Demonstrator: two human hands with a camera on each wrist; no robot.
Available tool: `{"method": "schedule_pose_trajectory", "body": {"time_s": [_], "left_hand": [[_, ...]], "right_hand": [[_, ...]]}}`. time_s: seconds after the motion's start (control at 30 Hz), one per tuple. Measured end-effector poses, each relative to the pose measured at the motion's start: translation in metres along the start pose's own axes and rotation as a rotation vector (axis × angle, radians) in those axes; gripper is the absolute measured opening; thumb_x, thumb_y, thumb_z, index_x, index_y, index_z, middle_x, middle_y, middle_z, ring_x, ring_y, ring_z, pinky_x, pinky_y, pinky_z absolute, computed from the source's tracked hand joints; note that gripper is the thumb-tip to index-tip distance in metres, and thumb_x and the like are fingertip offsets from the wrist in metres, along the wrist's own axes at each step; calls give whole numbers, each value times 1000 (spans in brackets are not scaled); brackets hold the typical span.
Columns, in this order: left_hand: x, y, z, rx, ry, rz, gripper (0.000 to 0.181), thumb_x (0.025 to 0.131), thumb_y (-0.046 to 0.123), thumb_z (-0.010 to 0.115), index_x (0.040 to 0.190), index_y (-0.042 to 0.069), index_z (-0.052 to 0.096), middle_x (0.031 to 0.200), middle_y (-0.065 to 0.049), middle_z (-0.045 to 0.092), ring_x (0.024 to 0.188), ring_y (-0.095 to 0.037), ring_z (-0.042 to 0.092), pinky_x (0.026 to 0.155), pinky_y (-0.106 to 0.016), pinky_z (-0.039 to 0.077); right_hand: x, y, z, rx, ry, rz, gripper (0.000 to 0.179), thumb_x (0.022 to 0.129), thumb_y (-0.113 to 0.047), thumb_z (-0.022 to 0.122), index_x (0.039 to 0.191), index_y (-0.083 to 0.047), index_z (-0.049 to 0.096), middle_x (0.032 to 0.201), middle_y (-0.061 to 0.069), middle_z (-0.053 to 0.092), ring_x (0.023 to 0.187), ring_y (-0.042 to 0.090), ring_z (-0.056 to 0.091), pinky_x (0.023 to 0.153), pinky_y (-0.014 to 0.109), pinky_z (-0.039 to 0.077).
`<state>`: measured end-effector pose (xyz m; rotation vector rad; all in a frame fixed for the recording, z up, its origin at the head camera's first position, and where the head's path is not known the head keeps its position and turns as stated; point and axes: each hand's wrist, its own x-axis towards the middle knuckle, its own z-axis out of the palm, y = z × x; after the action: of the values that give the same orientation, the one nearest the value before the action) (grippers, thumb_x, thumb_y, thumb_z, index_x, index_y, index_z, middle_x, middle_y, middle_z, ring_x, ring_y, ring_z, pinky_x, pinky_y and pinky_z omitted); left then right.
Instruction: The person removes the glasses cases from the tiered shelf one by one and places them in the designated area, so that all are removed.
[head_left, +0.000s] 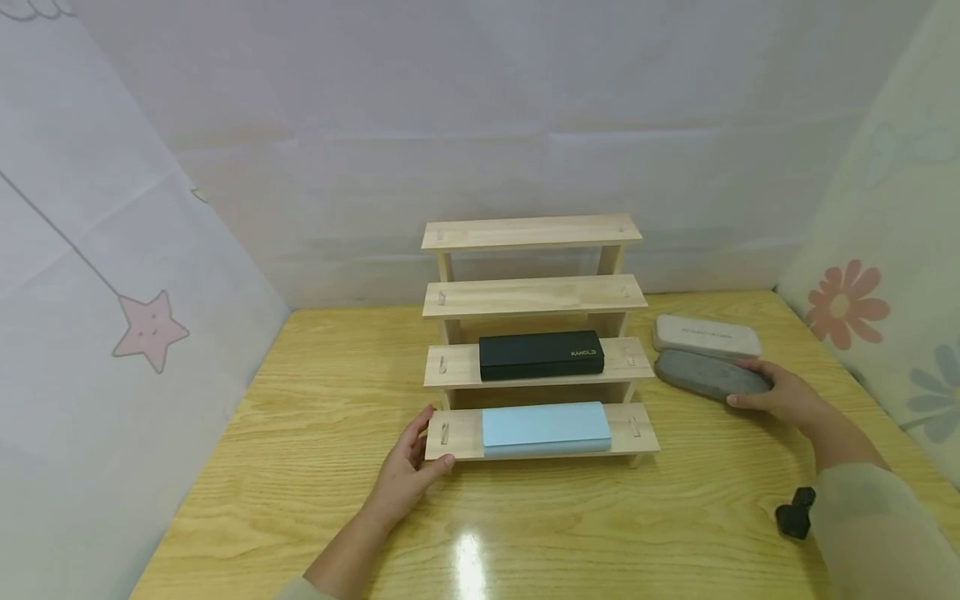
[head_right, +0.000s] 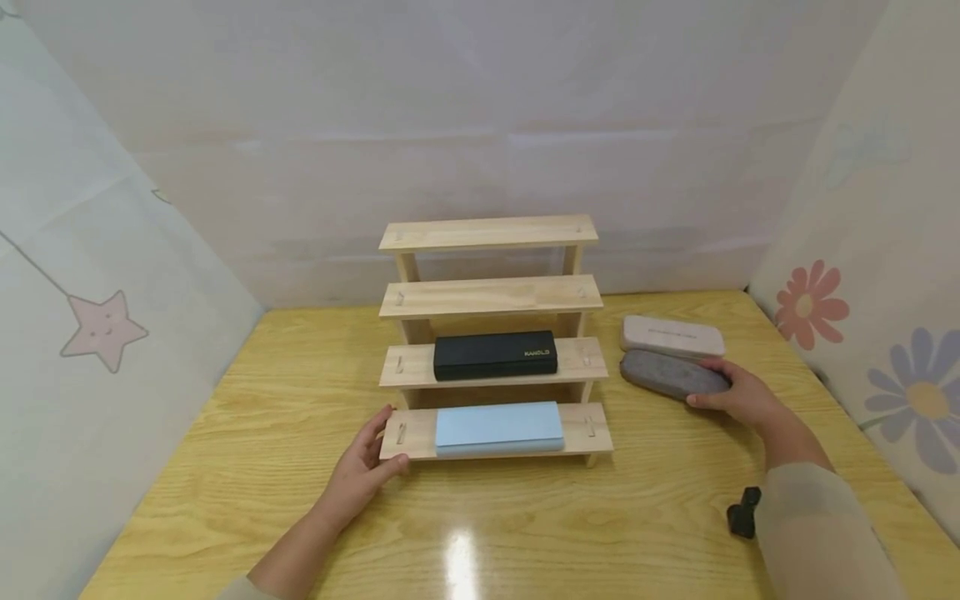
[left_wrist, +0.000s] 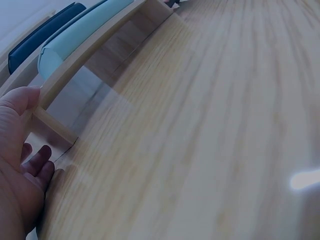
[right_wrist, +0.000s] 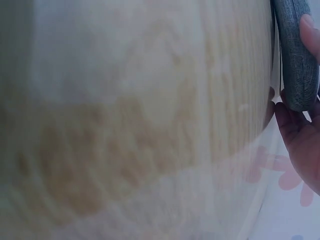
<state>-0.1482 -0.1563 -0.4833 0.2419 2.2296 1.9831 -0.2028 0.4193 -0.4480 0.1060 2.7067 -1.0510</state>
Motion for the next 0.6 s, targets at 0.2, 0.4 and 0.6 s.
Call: {"method": "schedule_pose_trajectory", "body": {"time_s": [0.2,0.4,0.6], "left_hand": [[0,0,0,17,8,-3,83,88,8,72,156,11,24,157,-15,34,141,-37,39,98,-16,43],[0,0,0,13,9,-1,83,88,8,72,156,11,24,157,-16,34,141,-36,39,98,-16,43],[0,-1,0,14,7,6,83,88,8,72,155,10,25,157,-16,34,141,-37,39,98,-16,44]], "right_hand": [[0,1,0,-8,7,3,98,88,-42,72,153,6,16,149,47,10,132,64,18,103,71,23],[0,-2,-2,-63,34,52,107,87,-50,70,151,11,11,147,48,11,133,65,16,105,71,23],[2,-2,-1,-114,70,79,110,87,-55,68,149,16,11,145,49,14,131,65,19,105,70,24]]}}
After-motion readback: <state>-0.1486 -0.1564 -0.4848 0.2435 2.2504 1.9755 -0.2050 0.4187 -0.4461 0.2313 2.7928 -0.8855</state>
